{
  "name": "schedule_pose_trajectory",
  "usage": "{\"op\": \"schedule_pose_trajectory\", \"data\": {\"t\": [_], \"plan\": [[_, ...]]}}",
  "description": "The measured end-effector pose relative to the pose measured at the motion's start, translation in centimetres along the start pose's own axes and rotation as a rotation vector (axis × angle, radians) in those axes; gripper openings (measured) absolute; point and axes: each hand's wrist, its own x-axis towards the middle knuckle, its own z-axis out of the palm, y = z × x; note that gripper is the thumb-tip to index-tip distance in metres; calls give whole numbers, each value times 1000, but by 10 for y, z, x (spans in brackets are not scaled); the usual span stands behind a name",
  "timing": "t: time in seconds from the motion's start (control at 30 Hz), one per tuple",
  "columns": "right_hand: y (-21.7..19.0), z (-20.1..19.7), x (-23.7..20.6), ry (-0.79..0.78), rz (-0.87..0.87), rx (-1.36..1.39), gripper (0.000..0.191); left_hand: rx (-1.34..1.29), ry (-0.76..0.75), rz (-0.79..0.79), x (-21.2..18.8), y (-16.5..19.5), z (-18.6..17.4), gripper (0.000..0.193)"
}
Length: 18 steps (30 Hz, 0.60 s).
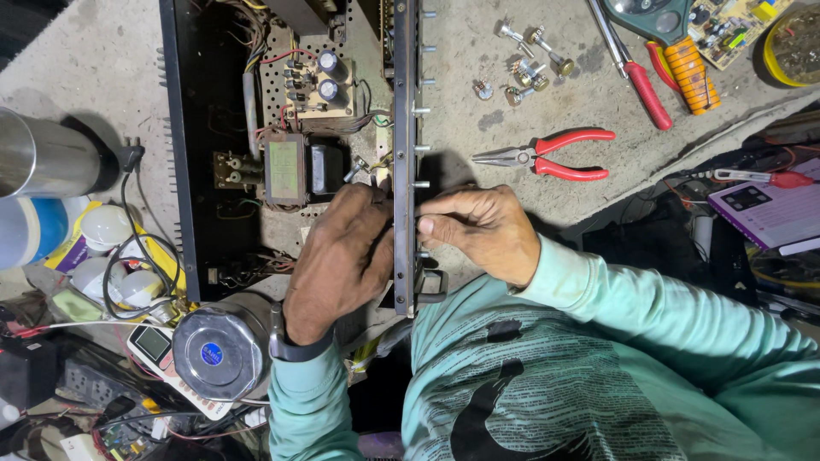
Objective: The person works on an audio amplifier chassis on a cluttered repair bench, unscrewing and removing small screws and hardware from the front panel by hand and with pliers, then using a screwdriver on the chassis and brushing dust off the panel and internal boards with a pink brush.
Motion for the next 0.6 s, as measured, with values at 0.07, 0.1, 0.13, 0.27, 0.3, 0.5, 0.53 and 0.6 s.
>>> {"op": "schedule_pose_trajectory", "data": {"t": [0.07, 0.1, 0.13, 0.27, 0.3, 0.5, 0.53, 0.6], "plan": [[-1, -2, 0, -14, -6, -14, 19, 4, 26, 10, -2, 0, 4, 22], [-2, -2, -1, -13, 12, -35, 18, -48, 13, -34, -4, 0, 4, 28], [-2, -2, -1, -17, 28, -58, 18, -99, 7, -79, -7, 0, 3, 34], [-6, 4, -1, -13, 19, 11, 18, -201, 62, -165, -14, -5, 1, 38], [-7, 6, -1, -25, 25, 40, 19, -163, 99, -120, -16, -6, 2, 35], [-10, 6, 12, -56, -25, -75, 18, 20, 229, 31, -21, -19, 6, 26], [-9, 6, 15, -62, -38, -79, 17, 71, 239, 41, -24, -21, 5, 26], [-7, 4, 17, -54, -37, -101, 18, 105, 249, 10, -30, -23, 2, 23]]}}
